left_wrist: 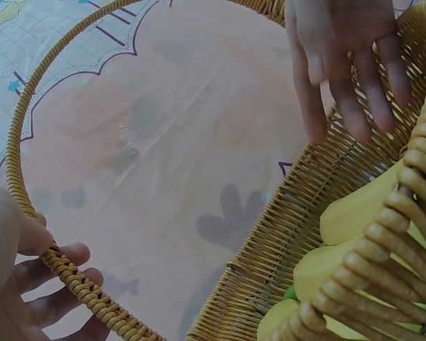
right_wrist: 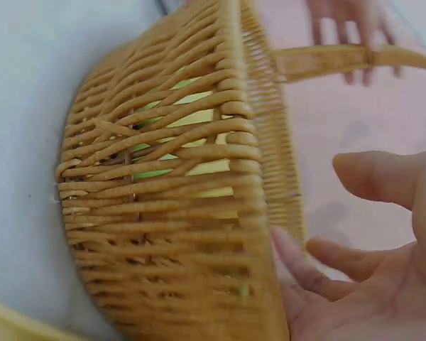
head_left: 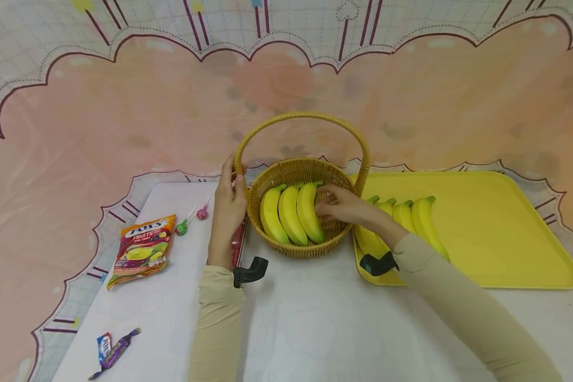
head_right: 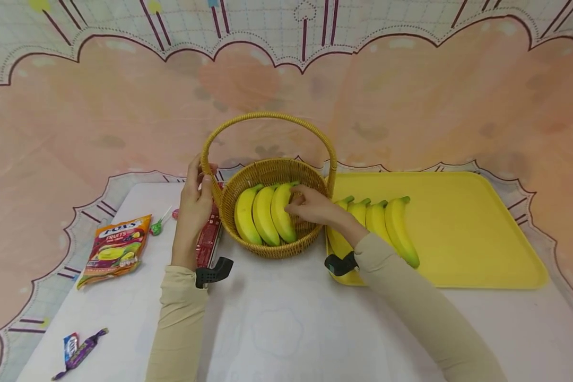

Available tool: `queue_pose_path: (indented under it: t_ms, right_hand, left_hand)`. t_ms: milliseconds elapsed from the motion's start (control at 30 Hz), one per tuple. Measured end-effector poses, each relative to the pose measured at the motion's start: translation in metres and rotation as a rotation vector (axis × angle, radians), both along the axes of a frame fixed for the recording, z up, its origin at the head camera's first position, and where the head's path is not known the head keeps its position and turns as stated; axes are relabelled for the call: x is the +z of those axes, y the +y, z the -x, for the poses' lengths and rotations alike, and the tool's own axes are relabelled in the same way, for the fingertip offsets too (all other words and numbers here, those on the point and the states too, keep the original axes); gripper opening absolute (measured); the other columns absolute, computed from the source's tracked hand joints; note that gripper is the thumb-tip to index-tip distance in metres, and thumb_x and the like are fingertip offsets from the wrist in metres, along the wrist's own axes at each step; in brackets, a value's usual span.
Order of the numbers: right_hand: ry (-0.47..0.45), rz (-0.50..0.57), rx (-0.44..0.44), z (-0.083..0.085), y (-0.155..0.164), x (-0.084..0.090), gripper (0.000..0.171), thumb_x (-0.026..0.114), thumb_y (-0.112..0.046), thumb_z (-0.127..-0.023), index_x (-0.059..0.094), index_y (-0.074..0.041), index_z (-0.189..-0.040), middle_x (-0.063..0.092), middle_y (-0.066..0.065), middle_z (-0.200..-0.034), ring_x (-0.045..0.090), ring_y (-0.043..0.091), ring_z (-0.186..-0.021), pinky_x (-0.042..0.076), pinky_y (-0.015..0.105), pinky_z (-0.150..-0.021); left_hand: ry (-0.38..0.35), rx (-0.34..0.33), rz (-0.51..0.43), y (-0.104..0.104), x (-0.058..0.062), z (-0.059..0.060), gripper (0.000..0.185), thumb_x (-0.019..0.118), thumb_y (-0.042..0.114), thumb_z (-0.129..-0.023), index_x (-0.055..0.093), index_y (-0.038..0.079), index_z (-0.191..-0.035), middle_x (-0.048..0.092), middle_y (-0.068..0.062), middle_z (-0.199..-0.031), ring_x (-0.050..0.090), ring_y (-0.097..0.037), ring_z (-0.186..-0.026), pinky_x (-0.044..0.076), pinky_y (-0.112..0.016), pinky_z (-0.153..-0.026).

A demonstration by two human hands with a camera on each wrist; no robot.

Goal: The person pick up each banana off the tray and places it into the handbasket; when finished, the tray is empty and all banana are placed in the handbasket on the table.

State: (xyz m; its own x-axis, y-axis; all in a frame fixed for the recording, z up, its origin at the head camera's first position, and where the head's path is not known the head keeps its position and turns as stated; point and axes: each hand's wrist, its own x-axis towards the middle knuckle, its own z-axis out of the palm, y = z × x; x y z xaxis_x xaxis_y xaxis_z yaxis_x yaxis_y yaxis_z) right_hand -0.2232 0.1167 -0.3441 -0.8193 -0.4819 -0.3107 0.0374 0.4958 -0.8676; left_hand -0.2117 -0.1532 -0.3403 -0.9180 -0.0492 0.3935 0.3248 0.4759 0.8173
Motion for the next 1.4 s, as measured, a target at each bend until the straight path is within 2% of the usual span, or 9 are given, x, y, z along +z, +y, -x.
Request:
queue_pose_path:
  t_ms: [133,233,467,567,800,1067,1233,1400]
  right_hand:
    - [0.050,0.132,-0.032,-0.011,0.022,-0.002,0.060,0.050,-0.025,-0.098,0.021,-0.012,-0.149,0.044,0.021,-0.133,0.053,0.041,-0.118,0.044,0.051,-0.100]
    - [0.105,0.171,-0.058,-0.020,0.038,-0.005,0.060,0.050,-0.029,-0.098,0.021,-0.015,-0.149,0.044,0.018,-0.135,0.050,0.038,-0.121,0.044,0.051,-0.101]
    - [0.203,0.187,-0.161,-0.042,0.074,-0.013,0.051,0.047,-0.028,-0.099,0.032,-0.010,-0.144,0.048,0.017,-0.133,0.047,0.032,-0.122,0.048,0.042,-0.096]
    - [0.234,0.123,-0.209,-0.049,0.092,-0.018,0.051,0.047,-0.029,-0.099,0.032,-0.012,-0.144,0.047,0.016,-0.135,0.046,0.030,-0.124,0.047,0.040,-0.097]
    - [0.389,-0.105,-0.303,-0.063,0.134,-0.028,0.052,0.045,-0.030,-0.099,0.031,-0.007,-0.143,0.047,0.017,-0.135,0.043,0.031,-0.125,0.040,0.052,-0.100]
    - [0.545,-0.203,-0.333,-0.074,0.160,-0.041,0.048,0.051,-0.017,-0.097,0.038,0.006,-0.137,0.044,0.029,-0.131,0.041,0.045,-0.120,0.038,0.060,-0.094]
    - [0.559,-0.278,-0.368,-0.079,0.166,-0.050,0.053,0.053,-0.018,-0.096,0.037,0.011,-0.136,0.040,0.033,-0.128,0.041,0.047,-0.116,0.039,0.060,-0.090]
    - [0.457,-0.337,-0.382,-0.085,0.171,-0.054,0.068,0.052,-0.031,-0.096,0.027,0.013,-0.141,0.041,0.035,-0.127,0.046,0.048,-0.109,0.044,0.061,-0.085]
  left_hand:
    - [0.017,0.001,-0.005,0.001,-0.001,0.000,0.044,0.037,0.018,-0.102,0.033,0.026,-0.145,0.056,-0.011,-0.129,0.052,-0.027,-0.120,0.044,-0.047,-0.100]
    - [0.021,0.002,-0.007,0.001,-0.001,0.000,0.044,0.037,0.018,-0.102,0.033,0.026,-0.144,0.056,-0.012,-0.128,0.052,-0.026,-0.119,0.044,-0.047,-0.100]
    - [0.004,0.009,-0.006,0.002,-0.003,0.001,0.045,0.037,0.019,-0.102,0.031,0.025,-0.146,0.056,-0.011,-0.128,0.052,-0.027,-0.119,0.045,-0.047,-0.100]
    - [0.005,0.011,-0.009,0.002,-0.004,0.000,0.045,0.037,0.019,-0.102,0.031,0.024,-0.146,0.056,-0.012,-0.128,0.052,-0.028,-0.118,0.045,-0.047,-0.099]
    - [-0.004,0.017,-0.011,0.004,-0.002,-0.001,0.045,0.036,0.020,-0.102,0.030,0.026,-0.146,0.055,-0.012,-0.129,0.053,-0.027,-0.115,0.045,-0.045,-0.100]
    - [-0.003,0.018,-0.018,0.005,0.000,-0.001,0.044,0.036,0.019,-0.102,0.032,0.026,-0.145,0.056,-0.010,-0.127,0.054,-0.025,-0.109,0.045,-0.043,-0.095]
    - [-0.015,0.016,-0.025,0.006,0.001,-0.001,0.045,0.036,0.021,-0.102,0.030,0.026,-0.146,0.056,-0.011,-0.129,0.054,-0.024,-0.112,0.044,-0.043,-0.098]
    - [-0.027,0.016,-0.034,0.006,0.000,-0.001,0.046,0.036,0.022,-0.102,0.029,0.027,-0.147,0.055,-0.013,-0.131,0.053,-0.026,-0.113,0.044,-0.044,-0.099]
